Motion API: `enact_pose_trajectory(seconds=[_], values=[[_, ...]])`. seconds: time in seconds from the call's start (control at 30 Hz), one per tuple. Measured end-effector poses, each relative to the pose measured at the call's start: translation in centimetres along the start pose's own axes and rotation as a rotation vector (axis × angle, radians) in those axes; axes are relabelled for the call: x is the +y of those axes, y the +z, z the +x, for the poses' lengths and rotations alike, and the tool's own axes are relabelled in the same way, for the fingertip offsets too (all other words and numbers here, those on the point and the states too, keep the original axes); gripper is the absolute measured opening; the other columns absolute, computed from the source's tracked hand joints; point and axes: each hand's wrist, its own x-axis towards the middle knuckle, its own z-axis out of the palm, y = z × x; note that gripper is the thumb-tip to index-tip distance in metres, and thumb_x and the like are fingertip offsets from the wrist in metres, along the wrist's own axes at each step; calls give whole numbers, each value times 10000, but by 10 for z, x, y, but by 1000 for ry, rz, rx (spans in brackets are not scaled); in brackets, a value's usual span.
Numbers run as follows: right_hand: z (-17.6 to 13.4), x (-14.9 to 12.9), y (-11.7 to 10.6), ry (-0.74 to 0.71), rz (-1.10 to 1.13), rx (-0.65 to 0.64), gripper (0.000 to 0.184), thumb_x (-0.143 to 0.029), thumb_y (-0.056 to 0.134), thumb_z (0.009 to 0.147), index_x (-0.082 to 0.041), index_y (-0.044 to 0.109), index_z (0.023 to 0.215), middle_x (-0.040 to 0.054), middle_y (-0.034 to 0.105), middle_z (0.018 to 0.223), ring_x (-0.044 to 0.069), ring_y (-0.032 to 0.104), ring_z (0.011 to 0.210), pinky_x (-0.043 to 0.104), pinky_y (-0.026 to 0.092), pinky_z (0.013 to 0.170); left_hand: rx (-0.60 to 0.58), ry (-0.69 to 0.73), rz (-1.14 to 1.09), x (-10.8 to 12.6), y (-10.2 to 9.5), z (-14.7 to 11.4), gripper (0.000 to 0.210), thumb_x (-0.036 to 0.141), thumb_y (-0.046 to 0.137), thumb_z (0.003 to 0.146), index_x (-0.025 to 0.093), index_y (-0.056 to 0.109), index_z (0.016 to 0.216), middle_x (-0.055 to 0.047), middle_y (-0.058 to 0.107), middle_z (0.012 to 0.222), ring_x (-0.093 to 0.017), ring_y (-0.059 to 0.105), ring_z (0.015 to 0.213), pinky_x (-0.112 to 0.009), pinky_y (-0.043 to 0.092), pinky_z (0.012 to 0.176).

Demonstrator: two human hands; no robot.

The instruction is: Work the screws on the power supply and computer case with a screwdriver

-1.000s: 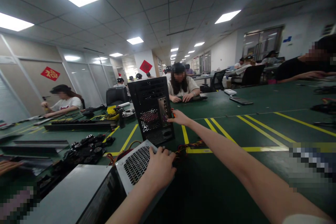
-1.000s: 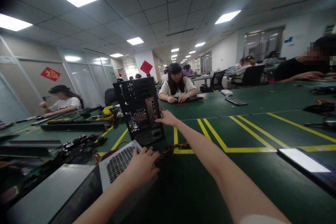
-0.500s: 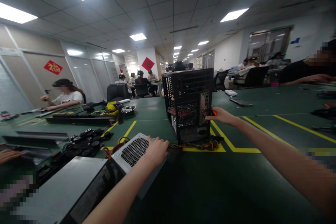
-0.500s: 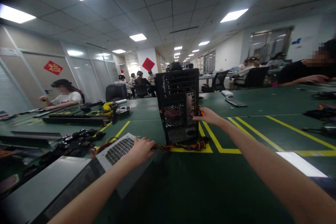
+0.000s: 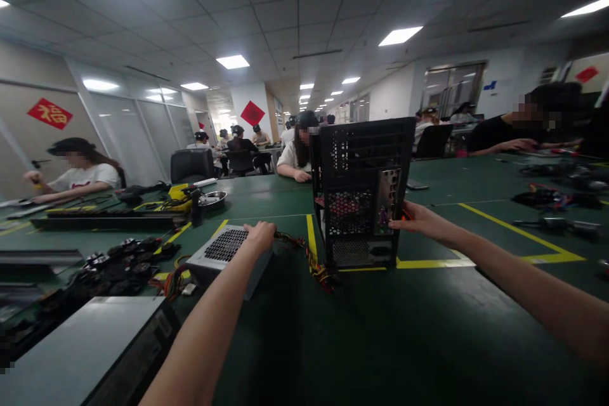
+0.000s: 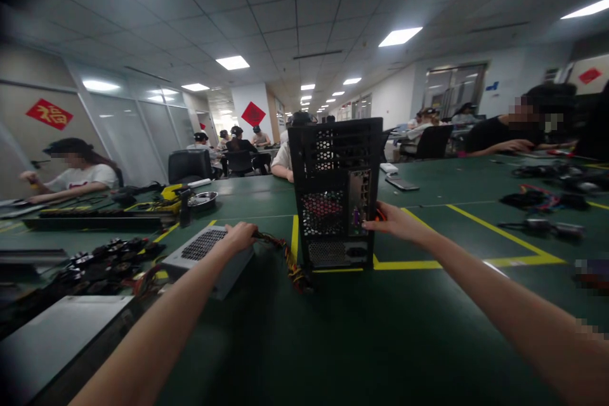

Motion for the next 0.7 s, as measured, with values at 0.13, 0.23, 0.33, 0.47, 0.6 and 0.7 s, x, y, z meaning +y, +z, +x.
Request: enact_pose_trajectory(seconds=[0.13, 0.23, 0.33, 0.47, 0.6, 0.7], values=[[-9, -7, 3, 32, 7, 15, 523, -377, 669, 647, -259, 500, 1127, 51, 542, 1168, 281, 497, 1074, 409, 425, 916, -2, -36, -7, -18, 3, 15, 237, 196, 440, 769, 216, 565, 970, -104, 570, 1075, -266, 484, 1031, -580, 305, 853], [-17, -13, 4, 27, 20, 6, 420, -376, 668, 651, -314, 547, 1049, 30, 558, 1147, 290, 498, 1075, 394, 442, 914, -12, -83, -4, -35, 6, 28, 233, 185, 445, 762, 211, 566, 959, -107, 571, 1072, -273, 485, 1029, -581, 308, 841], [-28, -13, 3, 64, 13, 27, 415, -390, 669, 644, -345, 546, 1038, -6, 570, 1126, 305, 491, 1083, 440, 445, 916, -26, -121, 0, -53, 8, 40, 222, 194, 459, 752, 207, 568, 946, -110, 569, 1074, -275, 490, 1023, -549, 335, 824], [-45, -12, 3, 116, 6, 63, 439, -380, 685, 631, -346, 535, 1042, -7, 561, 1134, 306, 475, 1098, 445, 438, 924, -43, -142, 4, -74, 13, 50, 219, 239, 469, 749, 216, 569, 942, -104, 561, 1092, -272, 491, 1020, -499, 361, 808], [-57, -24, 9, 142, 55, 73, 489, -370, 665, 663, -295, 492, 1114, 17, 529, 1179, 282, 475, 1102, 423, 423, 939, -48, -132, 8, -85, 17, 52, 290, 302, 459, 756, 228, 538, 1026, -107, 556, 1112, -276, 483, 1031, -472, 364, 820], [-59, -34, 17, 123, 87, 73, 538, -374, 650, 676, -252, 452, 1161, 43, 511, 1197, 276, 454, 1123, 414, 410, 947, -16, -122, 3, -90, 16, 45, 464, 396, 399, 790, 203, 397, 1211, -150, 495, 1201, -309, 435, 1091, -513, 334, 845]])
